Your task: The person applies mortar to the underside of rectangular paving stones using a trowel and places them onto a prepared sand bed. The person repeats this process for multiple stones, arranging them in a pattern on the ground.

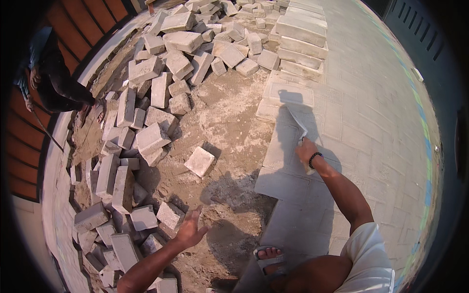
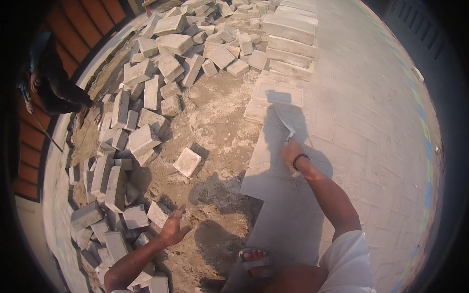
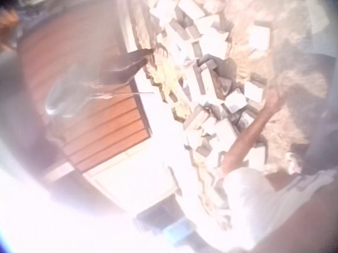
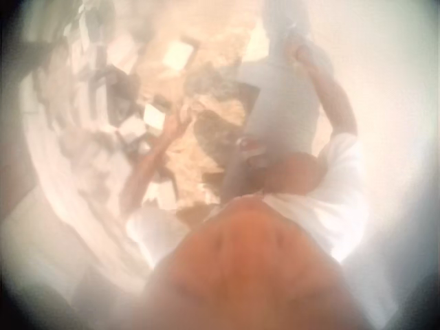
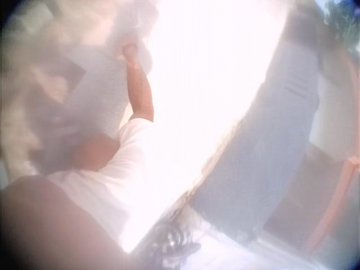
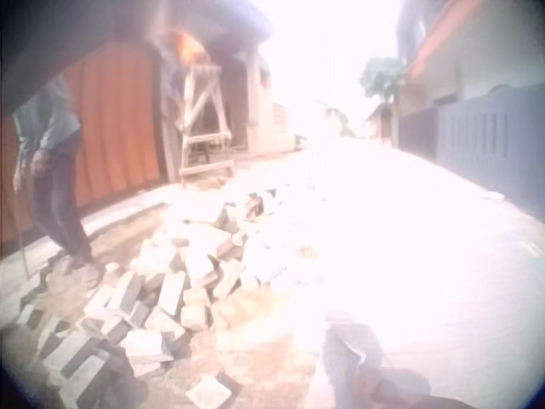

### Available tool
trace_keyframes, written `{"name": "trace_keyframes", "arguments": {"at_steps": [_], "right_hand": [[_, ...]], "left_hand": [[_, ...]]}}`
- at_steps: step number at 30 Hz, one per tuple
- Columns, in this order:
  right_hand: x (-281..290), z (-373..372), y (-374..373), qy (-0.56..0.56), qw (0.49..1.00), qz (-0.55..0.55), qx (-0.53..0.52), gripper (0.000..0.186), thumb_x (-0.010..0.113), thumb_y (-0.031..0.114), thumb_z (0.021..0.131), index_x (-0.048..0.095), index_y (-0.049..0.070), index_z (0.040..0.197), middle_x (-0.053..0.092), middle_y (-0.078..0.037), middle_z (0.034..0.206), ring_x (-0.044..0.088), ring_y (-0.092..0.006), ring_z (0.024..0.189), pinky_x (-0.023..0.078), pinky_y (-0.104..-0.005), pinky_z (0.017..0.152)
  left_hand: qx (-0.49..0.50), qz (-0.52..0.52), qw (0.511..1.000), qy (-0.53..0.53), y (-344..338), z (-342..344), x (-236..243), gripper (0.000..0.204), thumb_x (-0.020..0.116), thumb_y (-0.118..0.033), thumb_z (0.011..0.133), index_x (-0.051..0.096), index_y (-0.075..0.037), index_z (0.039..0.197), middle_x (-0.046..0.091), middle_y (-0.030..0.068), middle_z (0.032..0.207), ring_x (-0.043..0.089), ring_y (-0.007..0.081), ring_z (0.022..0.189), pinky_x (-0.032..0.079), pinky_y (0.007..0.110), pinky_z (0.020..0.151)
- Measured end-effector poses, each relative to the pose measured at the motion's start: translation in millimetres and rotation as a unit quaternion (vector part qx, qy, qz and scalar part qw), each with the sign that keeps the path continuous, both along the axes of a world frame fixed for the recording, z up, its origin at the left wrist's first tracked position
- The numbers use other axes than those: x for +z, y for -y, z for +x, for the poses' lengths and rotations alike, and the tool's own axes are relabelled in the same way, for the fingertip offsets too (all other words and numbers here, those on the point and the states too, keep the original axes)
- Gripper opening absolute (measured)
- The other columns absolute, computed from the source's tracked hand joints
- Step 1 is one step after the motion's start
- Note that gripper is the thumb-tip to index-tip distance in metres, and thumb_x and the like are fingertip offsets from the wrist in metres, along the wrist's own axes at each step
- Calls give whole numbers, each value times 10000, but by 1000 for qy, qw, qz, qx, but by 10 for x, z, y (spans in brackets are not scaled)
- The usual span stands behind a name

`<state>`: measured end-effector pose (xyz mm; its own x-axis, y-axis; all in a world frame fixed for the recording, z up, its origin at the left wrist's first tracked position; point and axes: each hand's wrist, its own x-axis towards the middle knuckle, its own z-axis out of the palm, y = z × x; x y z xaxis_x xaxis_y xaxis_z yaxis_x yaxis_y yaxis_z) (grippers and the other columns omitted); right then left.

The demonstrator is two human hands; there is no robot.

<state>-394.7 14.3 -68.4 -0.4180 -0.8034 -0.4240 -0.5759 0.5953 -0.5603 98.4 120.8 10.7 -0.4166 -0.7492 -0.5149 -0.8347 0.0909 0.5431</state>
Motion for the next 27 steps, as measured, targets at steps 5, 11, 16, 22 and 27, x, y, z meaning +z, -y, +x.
{"name": "trace_keyframes", "arguments": {"at_steps": [5, 11, 16, 22, 27], "right_hand": [[-739, 47, 6, -42, 983, -169, -62, 303, 616, 113, 824, 526, -80, 1038, 649, -211, 853, 663, -314, 647, 549, -410, 513], [-573, 395, 794, 97, 976, -130, -143, 235, 635, 92, 815, 535, -72, 950, 636, -185, 817, 652, -300, 634, 537, -404, 488], [-750, 586, 1177, 14, 991, -55, -124, 420, 600, 222, 810, 565, -97, 1081, 620, -319, 1123, 606, -443, 1082, 511, -451, 879], [-1001, -705, 761, 183, 948, -146, -214, 225, 576, 236, 883, 554, 29, 967, 523, -67, 693, 526, -213, 513, 431, -370, 438], [-810, -335, 493, 125, 974, -181, -47, 252, 556, 240, 896, 542, 51, 1062, 510, -46, 740, 513, -180, 548, 433, -333, 464]], "left_hand": [[120, -34, 991, 44, -676, 1171, 199, 823, 739, -224, 800, 301, 13, 1455, 551, 266, 1225, 550, 423, 1130, 456, 440, 962], [243, 56, 963, 105, -1410, 1664, 507, 839, 778, -218, 761, 343, 55, 1424, 597, 218, 1149, 609, 313, 1063, 494, 398, 890], [231, 34, 967, 99, -2111, 2044, 740, 775, 757, -235, 797, 368, 60, 1400, 578, 267, 1211, 568, 415, 1139, 464, 454, 960], [349, 21, 931, 108, -2322, 2158, 1026, 638, 690, -261, 847, 445, -7, 1379, 628, 226, 1165, 623, 360, 1064, 494, 431, 906], [640, -72, 765, 22, -2823, 2307, 586, 767, 741, -280, 808, 368, 1, 1416, 526, 289, 1273, 577, 386, 1119, 473, 432, 935]]}}
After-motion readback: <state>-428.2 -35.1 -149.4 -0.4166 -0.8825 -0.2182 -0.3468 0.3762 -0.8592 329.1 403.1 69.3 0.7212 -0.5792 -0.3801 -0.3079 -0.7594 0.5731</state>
